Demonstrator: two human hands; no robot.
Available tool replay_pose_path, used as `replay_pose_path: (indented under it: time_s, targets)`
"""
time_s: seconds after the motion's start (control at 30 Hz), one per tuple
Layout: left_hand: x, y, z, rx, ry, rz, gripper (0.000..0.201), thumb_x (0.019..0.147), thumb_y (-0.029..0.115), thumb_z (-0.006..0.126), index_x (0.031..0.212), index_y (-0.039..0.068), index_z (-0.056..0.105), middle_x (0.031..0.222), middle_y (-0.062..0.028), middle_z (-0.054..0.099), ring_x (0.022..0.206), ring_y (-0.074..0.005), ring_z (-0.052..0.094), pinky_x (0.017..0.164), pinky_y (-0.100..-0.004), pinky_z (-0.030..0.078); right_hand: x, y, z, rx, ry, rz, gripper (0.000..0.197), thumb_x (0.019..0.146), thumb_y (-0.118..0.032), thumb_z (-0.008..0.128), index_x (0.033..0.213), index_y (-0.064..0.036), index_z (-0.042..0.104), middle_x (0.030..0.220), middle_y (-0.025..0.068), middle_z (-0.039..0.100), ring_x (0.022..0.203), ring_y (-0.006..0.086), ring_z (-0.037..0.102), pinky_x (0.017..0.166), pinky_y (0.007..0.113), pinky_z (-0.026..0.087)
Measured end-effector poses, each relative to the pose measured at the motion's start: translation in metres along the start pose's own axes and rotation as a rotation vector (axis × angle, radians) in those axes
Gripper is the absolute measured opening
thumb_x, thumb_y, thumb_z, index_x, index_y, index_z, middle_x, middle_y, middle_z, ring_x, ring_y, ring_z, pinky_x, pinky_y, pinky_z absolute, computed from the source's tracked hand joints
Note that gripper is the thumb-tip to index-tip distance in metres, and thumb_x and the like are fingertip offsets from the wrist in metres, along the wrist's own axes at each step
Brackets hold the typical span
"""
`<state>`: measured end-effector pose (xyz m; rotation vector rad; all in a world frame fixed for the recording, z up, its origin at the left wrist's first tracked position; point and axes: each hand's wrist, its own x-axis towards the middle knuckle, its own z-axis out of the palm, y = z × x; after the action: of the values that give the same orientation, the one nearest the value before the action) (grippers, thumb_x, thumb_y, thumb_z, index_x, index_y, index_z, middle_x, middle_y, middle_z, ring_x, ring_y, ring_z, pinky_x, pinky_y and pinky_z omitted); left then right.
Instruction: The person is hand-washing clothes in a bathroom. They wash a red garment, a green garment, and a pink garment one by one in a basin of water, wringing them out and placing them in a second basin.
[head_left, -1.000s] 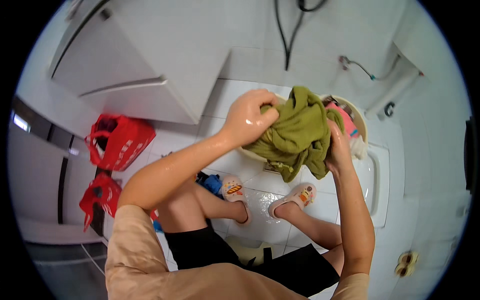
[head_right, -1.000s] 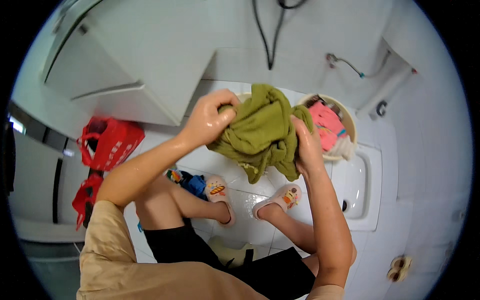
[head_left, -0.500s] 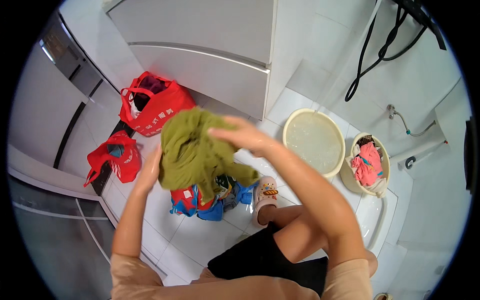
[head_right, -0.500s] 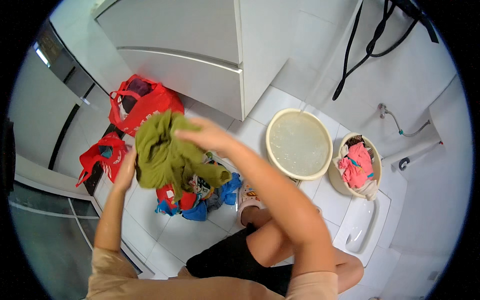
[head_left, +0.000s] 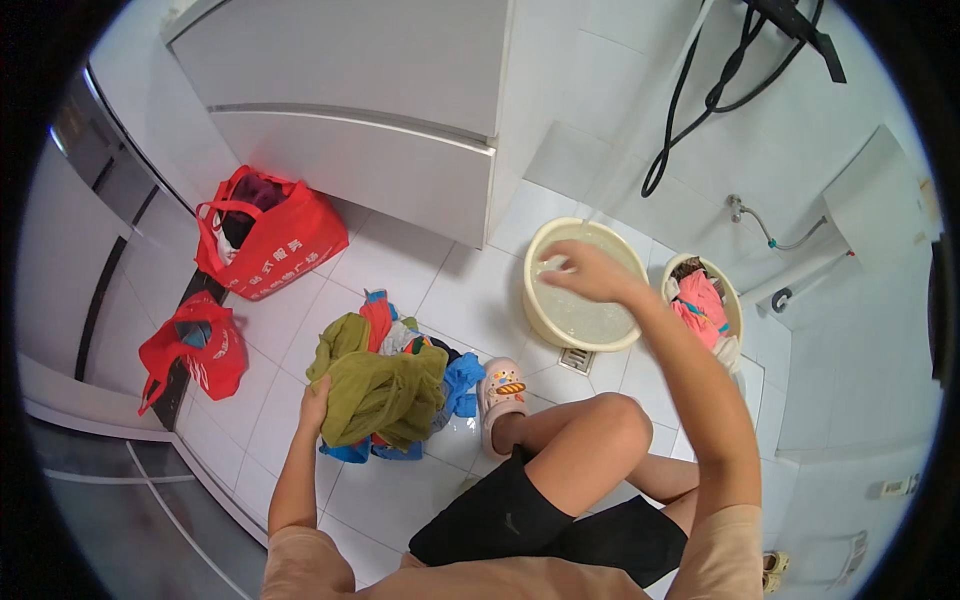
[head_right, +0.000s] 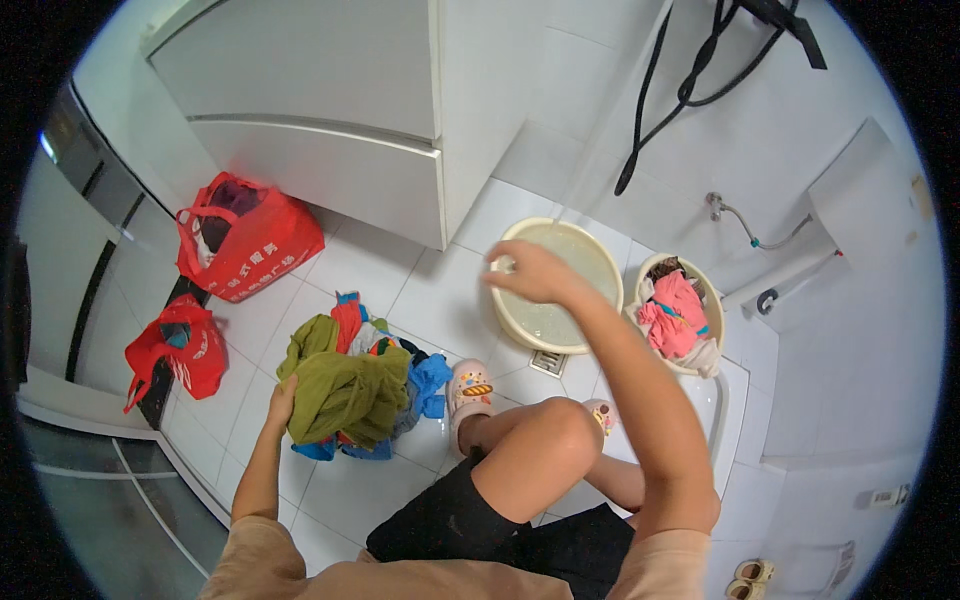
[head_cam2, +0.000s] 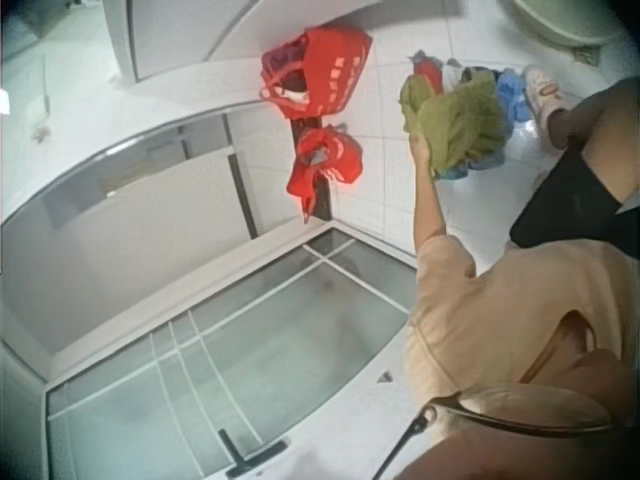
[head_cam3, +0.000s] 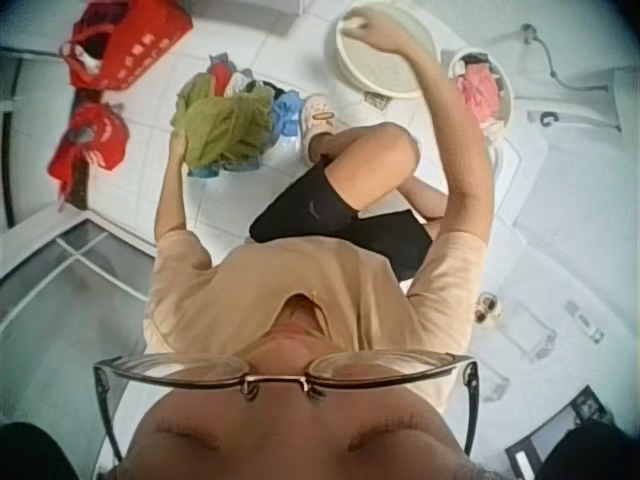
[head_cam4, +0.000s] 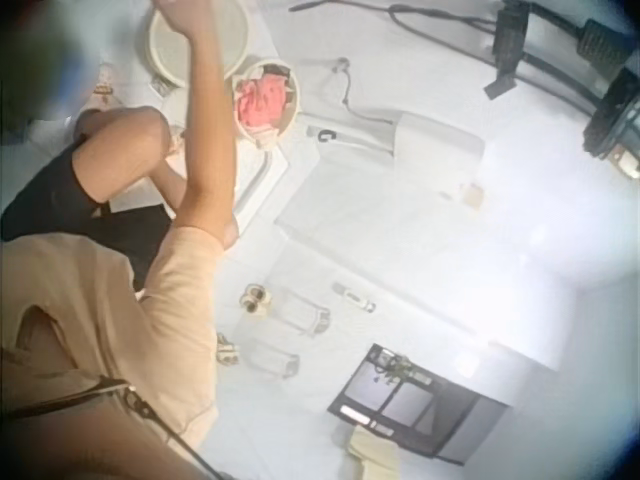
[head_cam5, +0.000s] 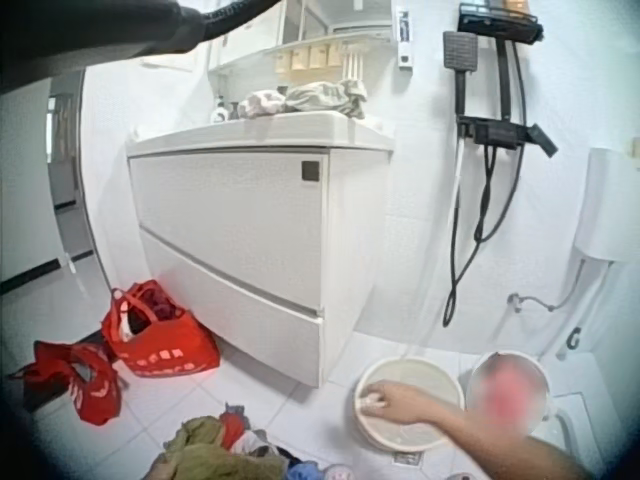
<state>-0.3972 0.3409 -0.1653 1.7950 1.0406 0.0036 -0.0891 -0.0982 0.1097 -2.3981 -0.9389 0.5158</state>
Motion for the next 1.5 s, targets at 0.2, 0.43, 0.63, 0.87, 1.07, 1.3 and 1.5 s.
replay_pose_path:
  time_s: [0.2,0.43,0.63,0.87,1.07,1.3,1.5]
  targets:
    - [-0.082,0.063,0.038,0.127,0.072,0.357,0.079,0.078,0.036,0.064,0.136,0.001,0.022,0.124,-0.0271,0.043,0.112,-0.0366,0.046,0.093,-0.0385,0.038,-0.112,0.069,-0.068,0.029,0.112,0.269,0.041,0.080,-0.032,0.059,0.109,-0.0042,0.057,0.107,0.0119,0.060,0.094,0.0258,0.059,0.082,0.035,0.046]
    - [-0.058,0.056,0.071,0.512,0.130,0.184,0.078,0.078,0.039,0.061,0.138,0.010,0.021,0.128,-0.0243,0.039,0.116,-0.0393,0.040,0.097,-0.0412,0.034,-0.247,0.178,-0.079,0.046,0.289,0.469,0.036,0.078,-0.027,0.061,0.103,-0.0019,0.059,0.105,0.0113,0.060,0.096,0.0239,0.058,0.084,0.034,0.045]
    - [-0.047,0.089,0.044,0.759,0.161,0.544,0.075,0.071,0.025,0.066,0.134,0.008,0.031,0.132,-0.0259,0.034,0.123,-0.0402,0.031,0.101,-0.0445,0.028,-0.330,0.249,-0.050,0.088,0.365,0.638,0.038,0.077,-0.029,0.063,0.103,-0.0011,0.060,0.103,0.0140,0.061,0.097,0.0241,0.058,0.084,0.035,0.046]
    - [-0.115,0.237,0.147,0.806,-0.223,1.012,0.057,0.074,0.020,0.063,0.125,0.005,0.044,0.137,-0.0248,0.027,0.122,-0.0408,0.033,0.100,-0.0433,0.029,-0.344,0.340,0.016,0.152,0.635,0.747,0.054,0.067,-0.029,0.072,0.112,-0.0032,0.055,0.113,0.0151,0.056,0.103,0.0266,0.055,0.085,0.036,0.045]
    - [-0.130,0.289,0.243,0.744,-0.531,1.050,0.048,0.074,0.019,0.064,0.118,0.005,0.050,0.130,-0.0219,0.039,0.115,-0.0402,0.041,0.096,-0.0415,0.035,-0.247,0.363,0.045,-0.108,0.797,0.518,0.073,0.061,-0.029,0.075,0.123,-0.0066,0.044,0.120,0.0145,0.050,0.109,0.0298,0.050,0.090,0.040,0.042]
    - [-0.123,0.308,0.274,0.731,-0.717,1.077,0.039,0.077,0.017,0.061,0.113,0.003,0.053,0.121,-0.0196,0.048,0.110,-0.0347,0.047,0.093,-0.0379,0.039,-0.155,0.364,0.039,-0.353,0.774,0.953,0.042,0.072,-0.022,0.061,0.111,-0.0097,0.051,0.110,0.0160,0.055,0.094,0.0349,0.054,0.077,0.043,0.044]
    - [-0.119,0.316,0.290,0.524,-0.772,0.926,0.034,0.079,0.013,0.058,0.111,0.003,0.054,0.108,-0.0163,0.055,0.096,-0.0297,0.055,0.083,-0.0349,0.044,-0.178,0.358,-0.045,-0.112,0.847,0.784,0.035,0.074,-0.020,0.057,0.106,-0.0069,0.052,0.094,0.0163,0.061,0.080,0.0364,0.058,0.070,0.043,0.046]
